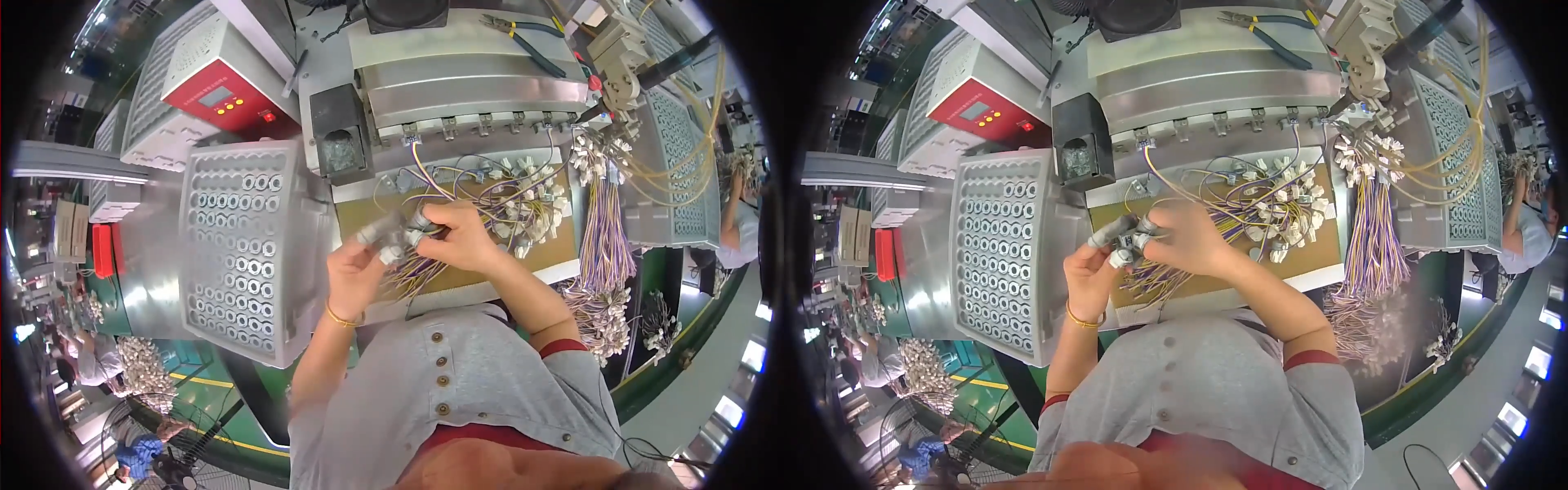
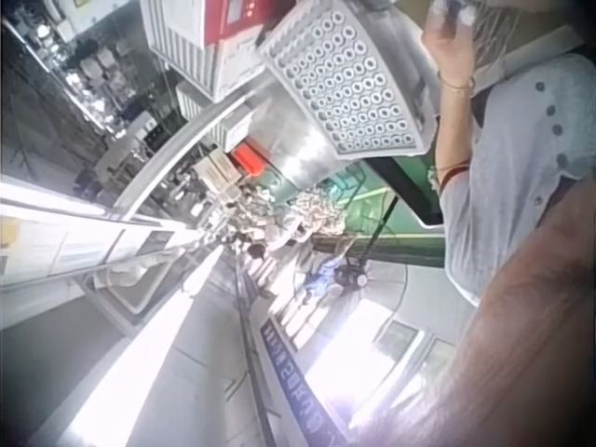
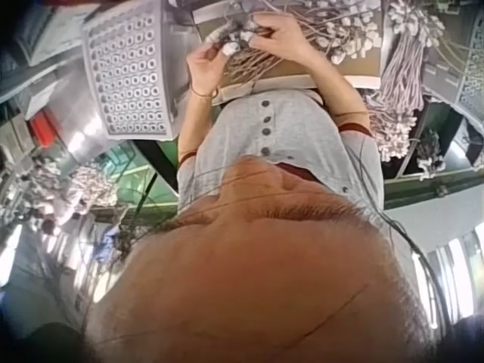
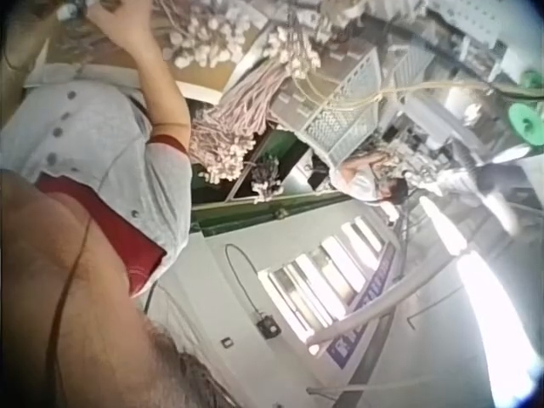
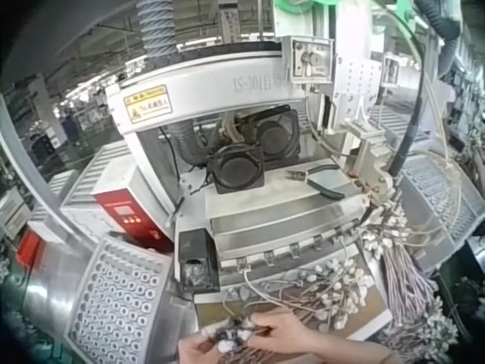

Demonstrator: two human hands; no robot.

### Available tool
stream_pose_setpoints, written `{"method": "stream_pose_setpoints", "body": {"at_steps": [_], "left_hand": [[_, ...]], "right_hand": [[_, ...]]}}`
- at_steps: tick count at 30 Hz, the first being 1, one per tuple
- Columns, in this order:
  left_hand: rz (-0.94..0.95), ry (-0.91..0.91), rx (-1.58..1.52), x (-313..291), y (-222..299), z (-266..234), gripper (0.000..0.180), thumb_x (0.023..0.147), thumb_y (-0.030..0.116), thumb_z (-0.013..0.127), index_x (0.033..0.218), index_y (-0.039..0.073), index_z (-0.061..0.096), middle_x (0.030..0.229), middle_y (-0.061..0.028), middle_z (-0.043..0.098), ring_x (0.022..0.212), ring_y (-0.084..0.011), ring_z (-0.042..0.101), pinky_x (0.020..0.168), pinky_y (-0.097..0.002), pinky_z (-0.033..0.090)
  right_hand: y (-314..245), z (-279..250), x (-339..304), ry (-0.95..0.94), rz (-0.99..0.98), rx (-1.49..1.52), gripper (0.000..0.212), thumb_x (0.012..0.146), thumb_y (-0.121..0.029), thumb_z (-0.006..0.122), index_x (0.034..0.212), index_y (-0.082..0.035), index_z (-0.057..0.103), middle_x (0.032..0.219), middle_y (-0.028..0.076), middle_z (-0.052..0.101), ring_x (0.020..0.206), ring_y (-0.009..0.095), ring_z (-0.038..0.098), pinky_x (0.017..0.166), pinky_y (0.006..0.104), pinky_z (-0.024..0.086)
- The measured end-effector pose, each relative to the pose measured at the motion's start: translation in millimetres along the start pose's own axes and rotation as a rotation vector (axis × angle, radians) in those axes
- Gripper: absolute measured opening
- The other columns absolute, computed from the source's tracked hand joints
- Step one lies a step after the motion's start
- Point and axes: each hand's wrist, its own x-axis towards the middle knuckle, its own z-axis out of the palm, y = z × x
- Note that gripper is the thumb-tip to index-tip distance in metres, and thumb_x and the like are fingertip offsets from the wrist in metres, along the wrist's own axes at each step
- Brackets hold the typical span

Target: The person assembles wire harnesses by taking components from an organizer tray, attaching them onto wire ends by hand, and inserting the wire terminals into machine slots.

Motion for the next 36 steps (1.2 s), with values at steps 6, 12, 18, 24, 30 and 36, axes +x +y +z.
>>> {"method": "stream_pose_setpoints", "body": {"at_steps": [6, 12, 18, 24, 30, 36], "left_hand": [[-0.136, 0.092, 0.110, 9.1, -5.3, 2.8, 0.026, 0.077, 0.001, 0.056, 0.103, -0.003, 0.055, 0.090, -0.0065, 0.059, 0.074, -0.0093, 0.054, 0.059, -0.0212, 0.044], [-0.195, 0.107, -0.235, 18.5, -4.4, 5.0, 0.028, 0.080, 0.010, 0.054, 0.106, -0.001, 0.053, 0.089, -0.0059, 0.059, 0.070, -0.0124, 0.055, 0.054, -0.0217, 0.044], [-0.151, -0.003, -0.259, 23.0, -28.8, 8.2, 0.037, 0.081, 0.010, 0.052, 0.116, -0.001, 0.043, 0.102, -0.0080, 0.055, 0.078, -0.0138, 0.055, 0.056, -0.0236, 0.046], [0.408, -0.183, 1.346, 16.2, -67.0, -20.2, 0.024, 0.067, 0.003, 0.059, 0.091, 0.004, 0.060, 0.070, -0.0049, 0.057, 0.059, -0.0194, 0.053, 0.052, -0.0284, 0.045], [0.186, -0.044, 1.074, 18.4, -58.9, -19.1, 0.018, 0.065, -0.002, 0.058, 0.082, 0.003, 0.061, 0.069, -0.0035, 0.058, 0.057, -0.0144, 0.054, 0.054, -0.0244, 0.044], [-0.069, 0.088, 0.467, 24.2, -37.2, -29.0, 0.023, 0.072, -0.004, 0.059, 0.095, -0.001, 0.059, 0.084, -0.0011, 0.059, 0.074, -0.0053, 0.053, 0.063, -0.0184, 0.043]], "right_hand": [[-1.6, 3.3, 2.4, -0.025, -0.117, 0.102, 0.011, 0.063, -0.002, 0.058, 0.064, 0.000, 0.047, 0.049, 0.000, 0.039, 0.047, 0.005, 0.034, 0.040, 0.0222, 0.030], [-2.5, 5.4, 4.0, 0.071, 0.060, 0.293, 0.010, 0.068, -0.004, 0.058, 0.072, 0.000, 0.050, 0.056, -0.001, 0.046, 0.053, 0.003, 0.038, 0.046, 0.0198, 0.033], [14.5, -0.9, 5.8, 0.195, 0.207, 0.418, 0.009, 0.069, -0.007, 0.059, 0.075, -0.002, 0.054, 0.060, -0.003, 0.050, 0.053, 0.001, 0.043, 0.045, 0.0176, 0.033], [21.9, -20.7, 26.2, 0.721, 0.262, 0.640, 0.011, 0.069, -0.001, 0.048, 0.060, -0.004, 0.043, 0.053, 0.001, 0.048, 0.040, 0.006, 0.042, 0.035, 0.0199, 0.031], [21.2, -19.7, 33.8, 0.737, 0.328, 0.591, 0.010, 0.071, -0.003, 0.048, 0.062, -0.001, 0.044, 0.055, 0.004, 0.049, 0.039, 0.011, 0.049, 0.035, 0.0225, 0.037], [28.9, -6.7, 46.0, 0.818, 0.239, 0.698, 0.015, 0.073, -0.007, 0.053, 0.061, 0.000, 0.048, 0.060, 0.005, 0.053, 0.045, 0.012, 0.052, 0.038, 0.0224, 0.037]]}}
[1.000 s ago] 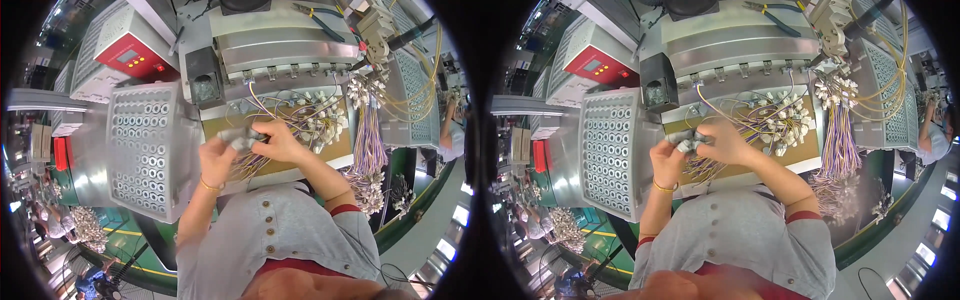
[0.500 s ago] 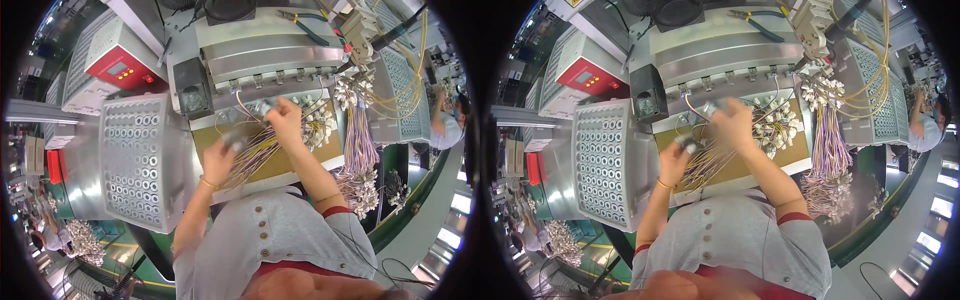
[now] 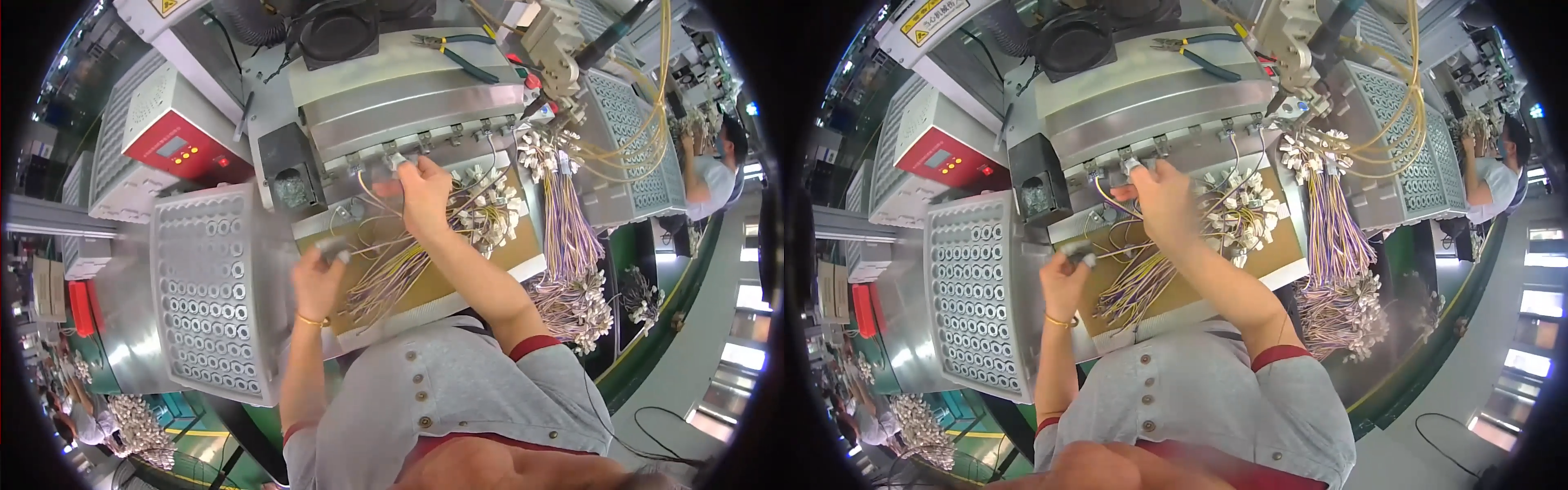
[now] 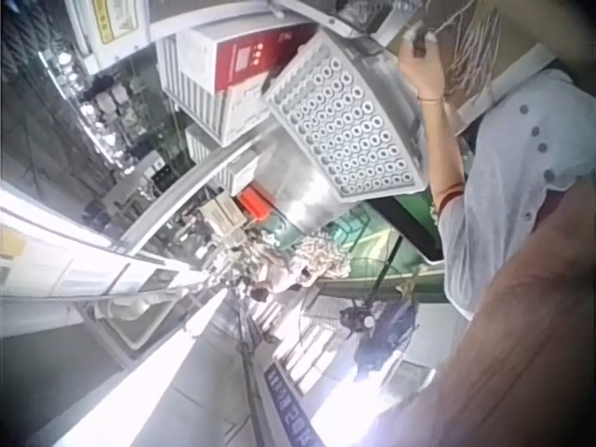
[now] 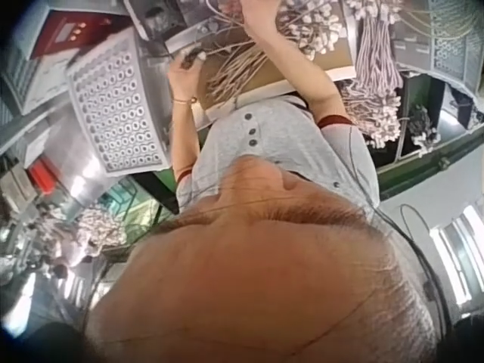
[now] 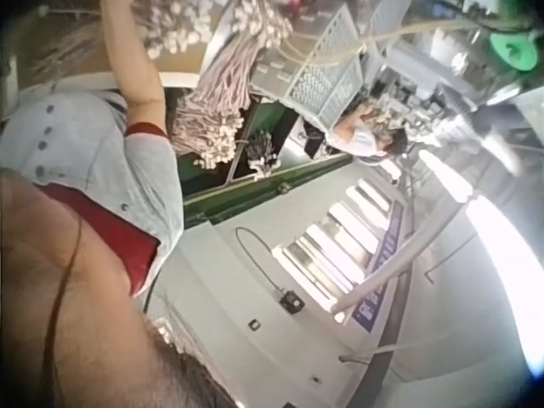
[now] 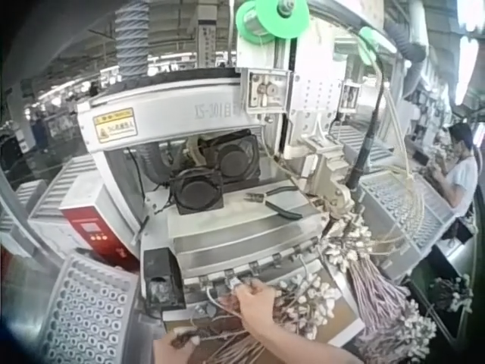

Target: The person assembles wire harnesses by taking components from an organizer tray, attaching them onto wire ends by hand, and inserting the wire terminals into machine slots.

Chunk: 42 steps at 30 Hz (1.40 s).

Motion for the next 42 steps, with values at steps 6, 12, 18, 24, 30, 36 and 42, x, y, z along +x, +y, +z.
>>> {"method": "stream_pose_setpoints", "body": {"at_steps": [6, 12, 18, 24, 30, 36, 42], "left_hand": [[0.073, 0.000, -0.040, -12.8, 12.8, -11.6, 0.025, 0.073, -0.007, 0.059, 0.098, -0.005, 0.056, 0.090, -0.0044, 0.058, 0.082, -0.0098, 0.054, 0.071, -0.0207, 0.045], [0.110, 0.023, -0.114, -17.6, 36.1, 0.8, 0.025, 0.069, -0.006, 0.062, 0.093, -0.002, 0.060, 0.089, -0.0063, 0.062, 0.078, -0.0109, 0.056, 0.068, -0.0241, 0.045], [0.594, 0.202, 0.619, -19.1, 51.6, -0.4, 0.025, 0.067, -0.003, 0.062, 0.092, 0.002, 0.061, 0.077, -0.0092, 0.061, 0.069, -0.0175, 0.060, 0.063, -0.0254, 0.045], [0.362, 0.527, 0.640, 26.9, 38.3, -81.1, 0.023, 0.076, 0.008, 0.056, 0.099, 0.003, 0.059, 0.090, -0.0134, 0.060, 0.084, -0.0250, 0.056, 0.075, -0.0321, 0.043], [-0.010, 0.766, 1.477, 63.0, -25.4, -173.1, 0.029, 0.075, 0.035, 0.054, 0.091, 0.013, 0.064, 0.106, -0.0130, 0.053, 0.097, -0.0335, 0.046, 0.082, -0.0422, 0.036], [0.265, 0.790, 1.205, 55.4, 1.0, -159.4, 0.034, 0.069, 0.030, 0.064, 0.091, 0.005, 0.062, 0.075, -0.0107, 0.062, 0.065, -0.0225, 0.058, 0.062, -0.0322, 0.045], [-0.053, 0.251, -0.437, 4.8, 39.7, -73.4, 0.038, 0.077, 0.011, 0.058, 0.111, -0.003, 0.049, 0.094, -0.0084, 0.059, 0.073, -0.0158, 0.059, 0.063, -0.0277, 0.048]], "right_hand": [[-31.1, -37.4, -10.6, -0.237, -0.587, -0.827, 0.016, 0.073, -0.011, 0.058, 0.063, -0.001, 0.049, 0.061, 0.009, 0.054, 0.045, 0.015, 0.052, 0.041, 0.0251, 0.039], [1.9, -29.1, -53.3, -0.675, -0.911, -0.685, 0.016, 0.066, -0.013, 0.060, 0.073, -0.003, 0.051, 0.055, 0.011, 0.046, 0.050, 0.029, 0.048, 0.049, 0.0367, 0.040], [6.2, -25.4, -52.8, -0.965, -0.381, -0.633, 0.014, 0.069, -0.011, 0.058, 0.077, -0.003, 0.051, 0.063, 0.010, 0.051, 0.055, 0.026, 0.051, 0.051, 0.0339, 0.041], [-23.7, -56.3, -36.3, -0.767, -0.087, -0.691, 0.015, 0.074, -0.008, 0.058, 0.087, -0.001, 0.059, 0.071, -0.001, 0.057, 0.066, 0.006, 0.050, 0.057, 0.0219, 0.042], [-16.5, -52.0, -45.9, -0.723, -0.103, -0.537, 0.007, 0.068, -0.003, 0.055, 0.073, 0.001, 0.053, 0.057, 0.000, 0.047, 0.051, 0.004, 0.038, 0.045, 0.0210, 0.033], [-13.1, -39.2, -46.4, -0.724, -0.147, -0.661, 0.010, 0.071, -0.001, 0.055, 0.081, 0.001, 0.056, 0.062, 0.000, 0.054, 0.054, 0.003, 0.045, 0.049, 0.0192, 0.037], [-27.1, -16.1, -47.8, -0.710, -0.349, -0.568, 0.009, 0.069, -0.001, 0.056, 0.078, 0.001, 0.057, 0.056, 0.001, 0.047, 0.050, 0.003, 0.039, 0.044, 0.0203, 0.033]]}}
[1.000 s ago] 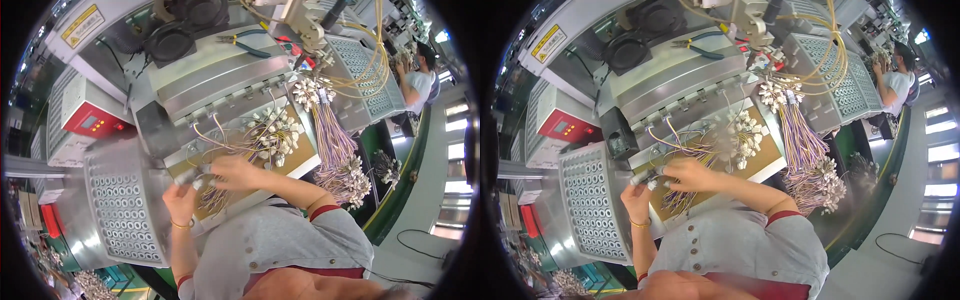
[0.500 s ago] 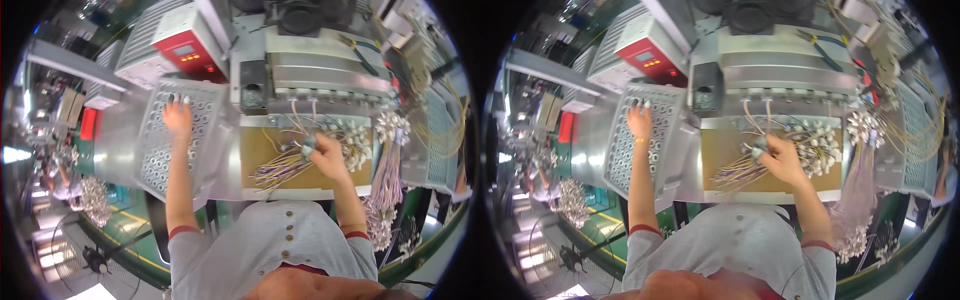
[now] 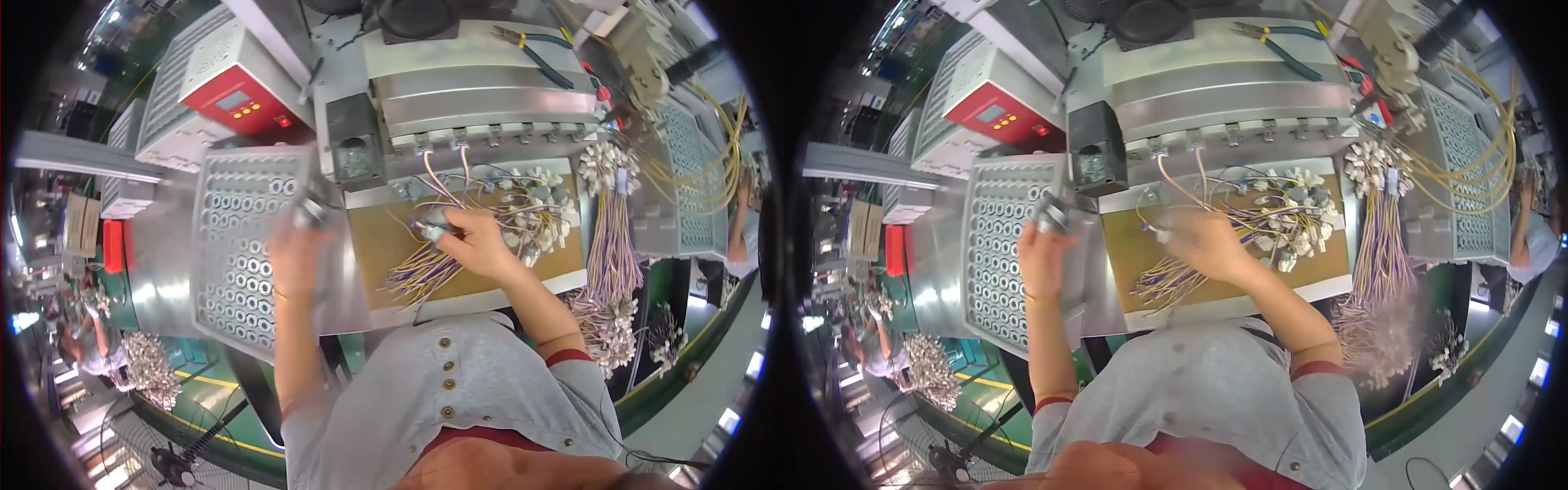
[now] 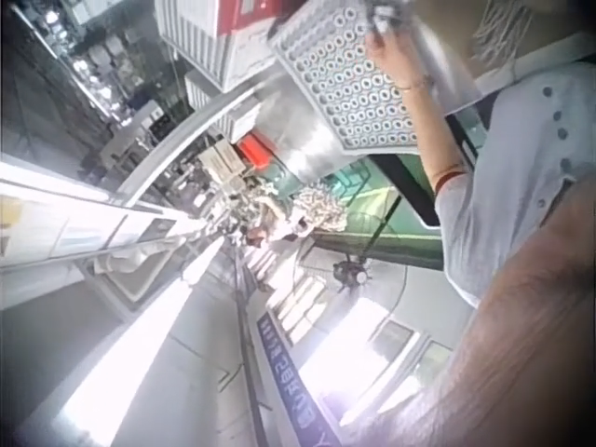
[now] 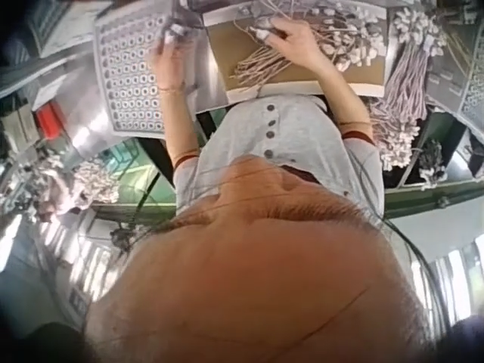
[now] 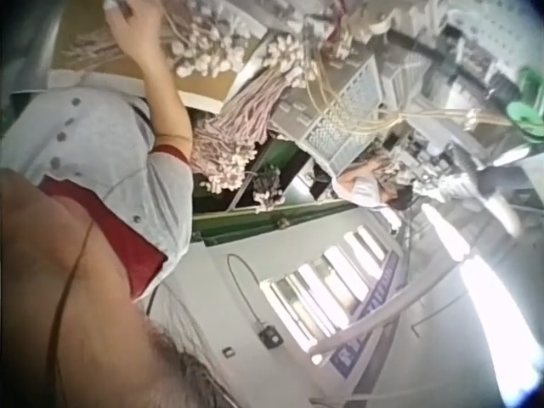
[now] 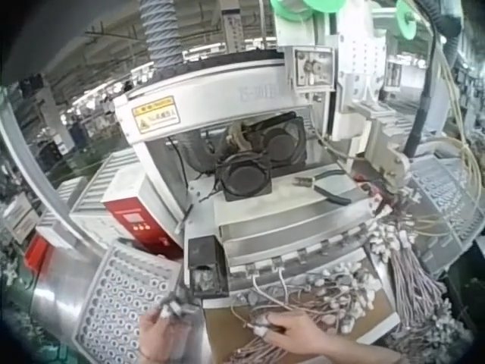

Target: The person assembles wire harnesses by taking components from an organizer tray, attaching them onto wire ends by hand, and inserting the wire terminals into machine slots.

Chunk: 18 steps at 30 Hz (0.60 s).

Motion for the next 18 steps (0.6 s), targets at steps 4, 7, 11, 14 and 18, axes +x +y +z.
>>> {"method": "stream_pose_setpoints", "body": {"at_steps": [4, 7, 11, 14, 18], "left_hand": [[-0.134, -0.166, -0.065, -35.5, -31.3, 49.3, 0.038, 0.076, 0.003, 0.058, 0.112, -0.005, 0.047, 0.095, -0.0090, 0.057, 0.073, -0.0152, 0.057, 0.061, -0.0255, 0.049], [-0.117, -0.235, -0.066, -42.6, -37.7, 66.1, 0.038, 0.076, 0.002, 0.058, 0.112, -0.005, 0.047, 0.095, -0.0091, 0.057, 0.074, -0.0130, 0.056, 0.059, -0.0237, 0.049], [-0.109, -0.300, -0.056, -44.2, -38.7, 71.9, 0.038, 0.077, 0.002, 0.057, 0.113, -0.006, 0.046, 0.095, -0.0088, 0.057, 0.074, -0.0112, 0.055, 0.058, -0.0217, 0.049], [-0.062, -0.327, -0.043, -45.9, -39.4, 76.2, 0.039, 0.077, -0.001, 0.056, 0.114, -0.006, 0.044, 0.101, -0.0126, 0.056, 0.081, -0.0156, 0.057, 0.057, -0.0235, 0.049], [-0.032, -0.352, -0.026, -48.3, -38.2, 77.4, 0.037, 0.077, -0.003, 0.055, 0.113, -0.006, 0.046, 0.103, -0.0127, 0.055, 0.084, -0.0148, 0.055, 0.059, -0.0241, 0.050]], "right_hand": [[0.9, 0.2, 0.4, -0.121, 0.252, -0.056, 0.015, 0.066, -0.013, 0.058, 0.075, -0.001, 0.056, 0.072, 0.013, 0.056, 0.063, 0.029, 0.052, 0.058, 0.0333, 0.042], [-0.2, -1.9, -1.9, -0.102, 0.270, -0.030, 0.016, 0.065, -0.013, 0.058, 0.075, 0.000, 0.056, 0.069, 0.013, 0.056, 0.062, 0.028, 0.053, 0.058, 0.0331, 0.043], [2.1, -5.9, -5.9, -0.076, 0.236, -0.003, 0.017, 0.064, -0.013, 0.059, 0.075, 0.000, 0.056, 0.068, 0.013, 0.057, 0.061, 0.027, 0.053, 0.057, 0.0321, 0.043], [4.7, -3.6, -7.1, -0.021, 0.132, 0.113, 0.007, 0.066, -0.002, 0.058, 0.070, 0.001, 0.053, 0.056, -0.001, 0.047, 0.052, 0.004, 0.039, 0.045, 0.0206, 0.034], [7.4, -6.9, -7.0, -0.038, 0.040, 0.063, 0.007, 0.065, -0.003, 0.058, 0.067, 0.000, 0.052, 0.052, 0.001, 0.046, 0.048, 0.005, 0.039, 0.044, 0.0218, 0.035]]}}
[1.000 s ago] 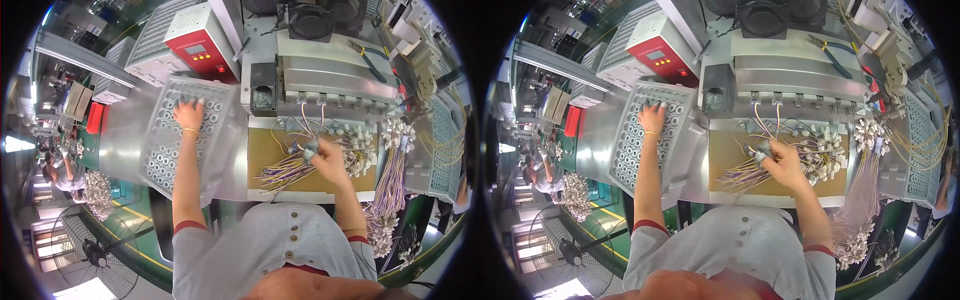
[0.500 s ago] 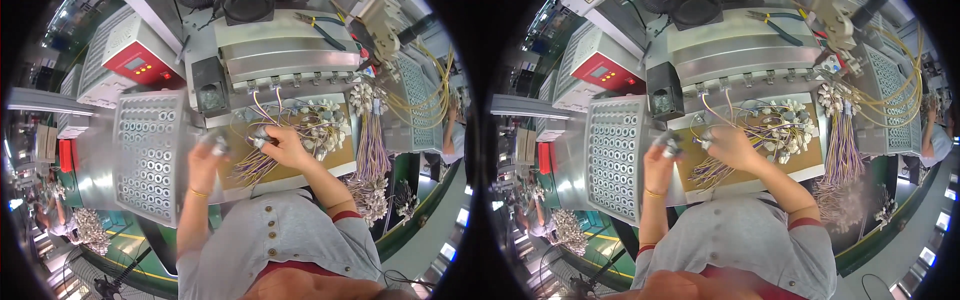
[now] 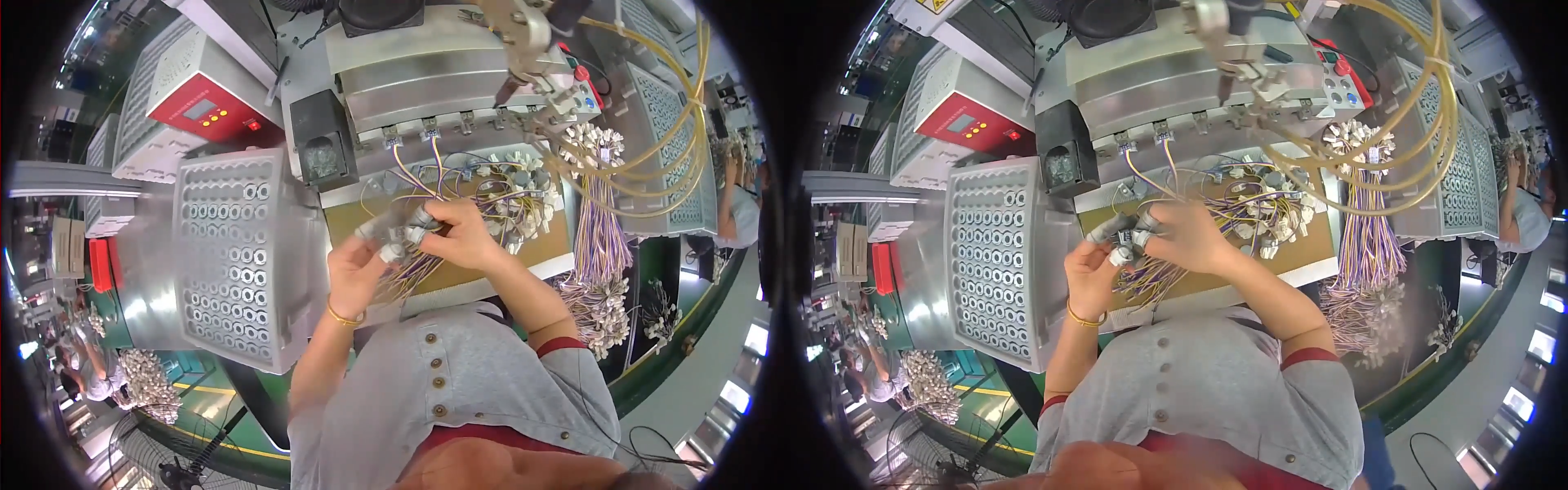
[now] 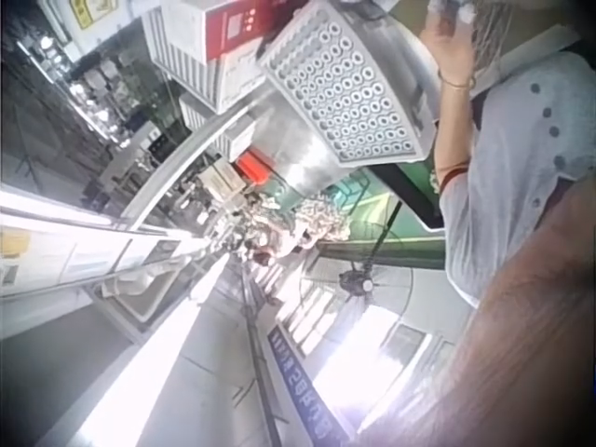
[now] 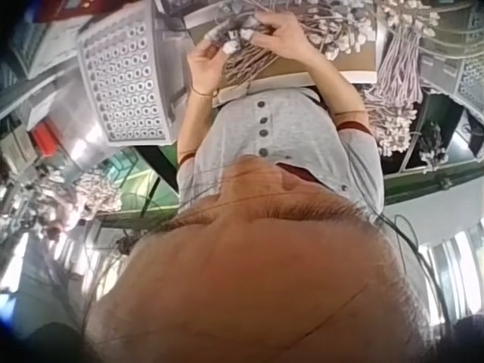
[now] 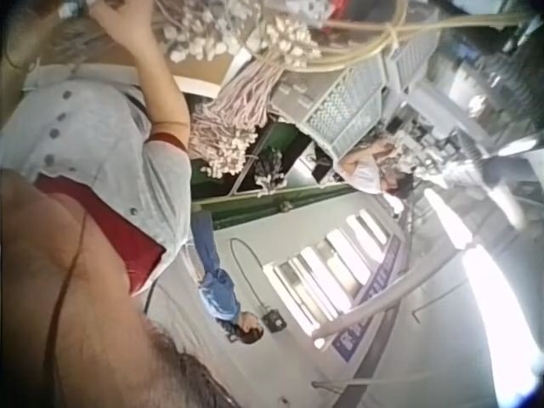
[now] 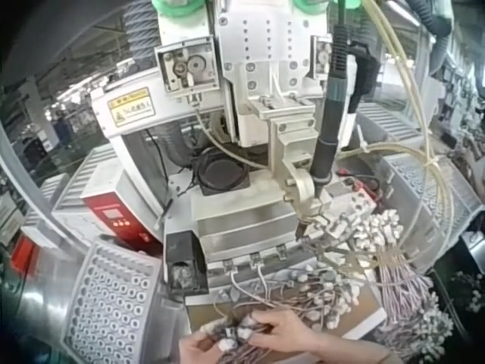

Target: The person assembles wire harnesses by taking components from an organizer tray, attaching them onto wire ends by hand, and inserting the wire terminals into machine slots.

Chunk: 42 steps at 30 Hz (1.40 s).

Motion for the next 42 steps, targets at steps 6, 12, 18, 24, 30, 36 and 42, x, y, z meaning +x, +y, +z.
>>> {"method": "stream_pose_setpoints", "body": {"at_steps": [6, 12, 18, 24, 30, 36, 42], "left_hand": [[0.031, 0.000, 0.044, 5.0, 3.0, 6.5, 0.028, 0.076, -0.004, 0.057, 0.104, -0.004, 0.054, 0.091, -0.0077, 0.059, 0.071, -0.0089, 0.053, 0.058, -0.0210, 0.046], [-0.131, 0.103, -0.249, 15.2, 4.8, 10.5, 0.024, 0.080, 0.007, 0.052, 0.102, -0.003, 0.054, 0.086, -0.0063, 0.059, 0.066, -0.0089, 0.052, 0.054, -0.0205, 0.041], [-0.084, -0.017, -0.344, 16.8, -5.2, 20.6, 0.029, 0.080, 0.009, 0.051, 0.108, -0.001, 0.051, 0.096, -0.0073, 0.058, 0.072, -0.0150, 0.056, 0.057, -0.0255, 0.045], [0.202, 0.060, 0.885, 15.8, -54.7, -6.5, 0.020, 0.073, 0.010, 0.056, 0.091, 0.001, 0.058, 0.075, -0.0080, 0.061, 0.069, -0.0227, 0.058, 0.056, -0.0292, 0.047], [0.486, -0.065, 1.648, 11.6, -79.3, -11.8, 0.004, 0.064, 0.008, 0.055, 0.067, 0.006, 0.053, 0.057, -0.0052, 0.052, 0.056, -0.0190, 0.054, 0.047, -0.0311, 0.043], [0.396, 0.050, 1.410, 19.3, -68.2, -14.8, 0.009, 0.063, 0.008, 0.057, 0.071, 0.004, 0.055, 0.062, -0.0094, 0.053, 0.056, -0.0247, 0.053, 0.051, -0.0330, 0.044], [0.169, -0.045, 1.111, 27.8, -18.6, -32.2, 0.021, 0.065, 0.000, 0.059, 0.085, 0.005, 0.064, 0.067, -0.0074, 0.059, 0.054, -0.0114, 0.053, 0.050, -0.0234, 0.042]], "right_hand": [[-3.2, -3.1, 2.8, -0.099, -0.120, -0.083, 0.012, 0.065, -0.004, 0.058, 0.062, -0.001, 0.047, 0.047, 0.003, 0.040, 0.045, 0.005, 0.037, 0.040, 0.0242, 0.031], [4.3, 5.8, -1.9, -0.055, 0.112, 0.083, 0.013, 0.068, -0.005, 0.058, 0.079, 0.000, 0.053, 0.061, 0.003, 0.049, 0.053, 0.005, 0.044, 0.045, 0.0226, 0.036], [14.0, -4.6, -1.5, -0.046, 0.224, 0.128, 0.022, 0.073, -0.009, 0.057, 0.093, -0.001, 0.054, 0.070, 0.001, 0.052, 0.062, 0.006, 0.046, 0.054, 0.0225, 0.039], [40.2, -36.7, 11.0, 0.674, 0.284, 0.413, 0.010, 0.069, -0.003, 0.055, 0.063, -0.005, 0.046, 0.052, -0.003, 0.048, 0.043, 0.003, 0.038, 0.038, 0.0224, 0.030], [32.3, -38.0, 25.7, 0.821, 0.295, 0.410, 0.016, 0.070, -0.002, 0.052, 0.060, -0.006, 0.039, 0.050, -0.003, 0.043, 0.043, 0.000, 0.031, 0.036, 0.0189, 0.022], [22.1, -25.1, 32.5, 0.874, 0.354, 0.458, 0.011, 0.072, -0.008, 0.048, 0.071, 0.001, 0.043, 0.059, 0.007, 0.047, 0.040, 0.018, 0.053, 0.037, 0.0272, 0.045], [41.6, -42.3, 38.0, 0.708, 0.308, 0.365, 0.010, 0.076, -0.005, 0.044, 0.069, 0.002, 0.046, 0.060, 0.009, 0.051, 0.043, 0.019, 0.055, 0.039, 0.0255, 0.045]]}}
